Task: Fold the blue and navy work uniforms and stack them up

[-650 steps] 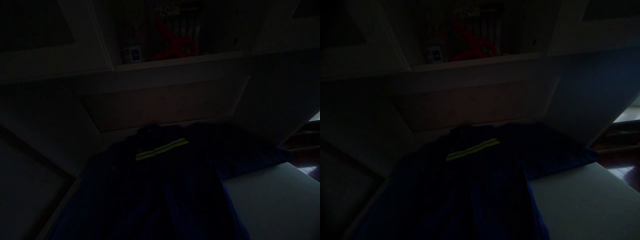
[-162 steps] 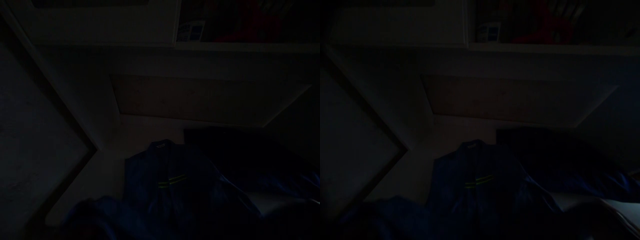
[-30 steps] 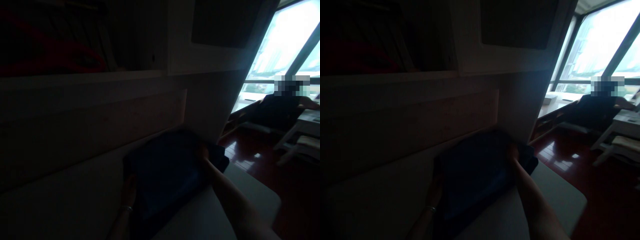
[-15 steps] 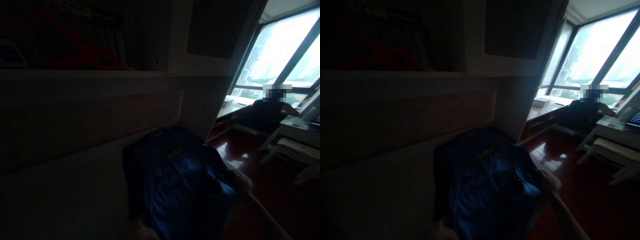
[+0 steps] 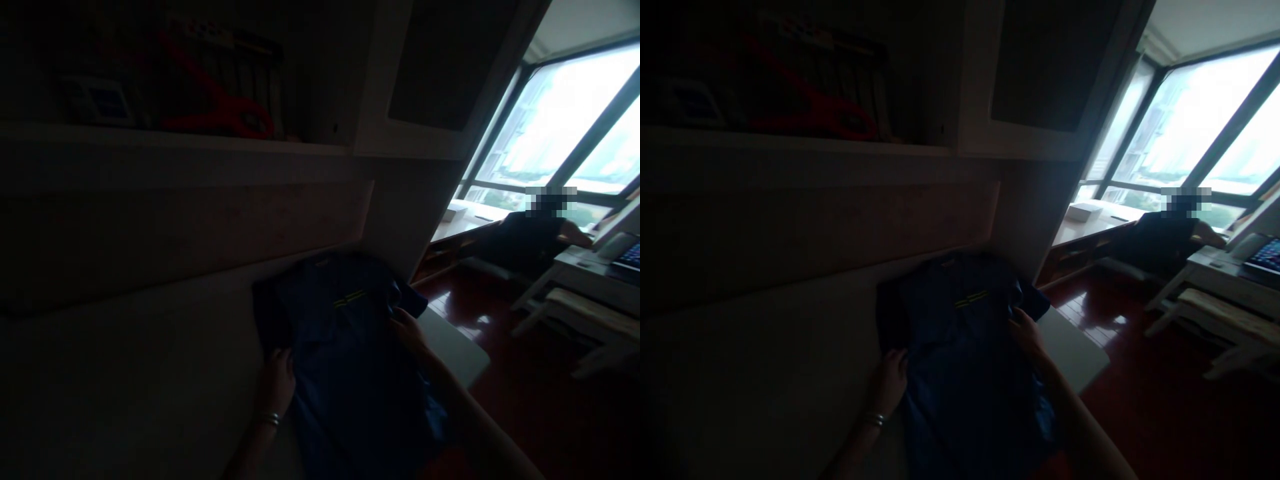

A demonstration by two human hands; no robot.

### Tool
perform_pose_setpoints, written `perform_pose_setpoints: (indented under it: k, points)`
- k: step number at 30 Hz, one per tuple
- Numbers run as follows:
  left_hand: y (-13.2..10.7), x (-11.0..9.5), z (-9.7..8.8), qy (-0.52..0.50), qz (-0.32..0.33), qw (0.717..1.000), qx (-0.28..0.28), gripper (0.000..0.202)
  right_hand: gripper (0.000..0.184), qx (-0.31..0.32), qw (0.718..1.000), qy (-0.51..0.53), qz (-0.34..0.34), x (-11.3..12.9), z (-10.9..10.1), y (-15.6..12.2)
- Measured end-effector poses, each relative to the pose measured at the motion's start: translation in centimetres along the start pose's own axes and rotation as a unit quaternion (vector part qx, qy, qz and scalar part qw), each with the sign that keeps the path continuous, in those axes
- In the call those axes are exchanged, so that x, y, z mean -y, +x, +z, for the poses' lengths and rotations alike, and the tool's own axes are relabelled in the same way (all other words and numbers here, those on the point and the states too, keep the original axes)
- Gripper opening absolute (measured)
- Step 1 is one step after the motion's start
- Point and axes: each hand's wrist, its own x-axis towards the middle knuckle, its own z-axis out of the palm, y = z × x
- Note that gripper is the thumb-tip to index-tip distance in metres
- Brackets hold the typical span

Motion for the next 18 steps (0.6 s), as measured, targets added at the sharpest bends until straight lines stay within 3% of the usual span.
perform_pose_setpoints:
  k: [5,9,13,18]
  points:
    - [0.7,5.1,-6.8,-0.069,-0.085,0.994,-0.019,0.039,0.054,0.035,0.992,0.121,-0.022,7.0,3.0,-0.3]
    - [-0.5,10.9,-12.4,-0.100,-0.178,0.977,-0.065,0.049,0.052,0.125,0.979,0.158,-0.023,11.9,7.9,-2.9]
    - [-3.4,16.8,-19.0,0.003,-0.264,0.956,-0.131,0.053,0.050,0.224,0.955,0.190,-0.049,15.7,14.7,-7.5]
    - [-9.1,22.6,-29.3,0.174,-0.340,0.891,-0.245,0.057,0.052,0.356,0.894,0.247,-0.116,19.6,21.6,-13.1]
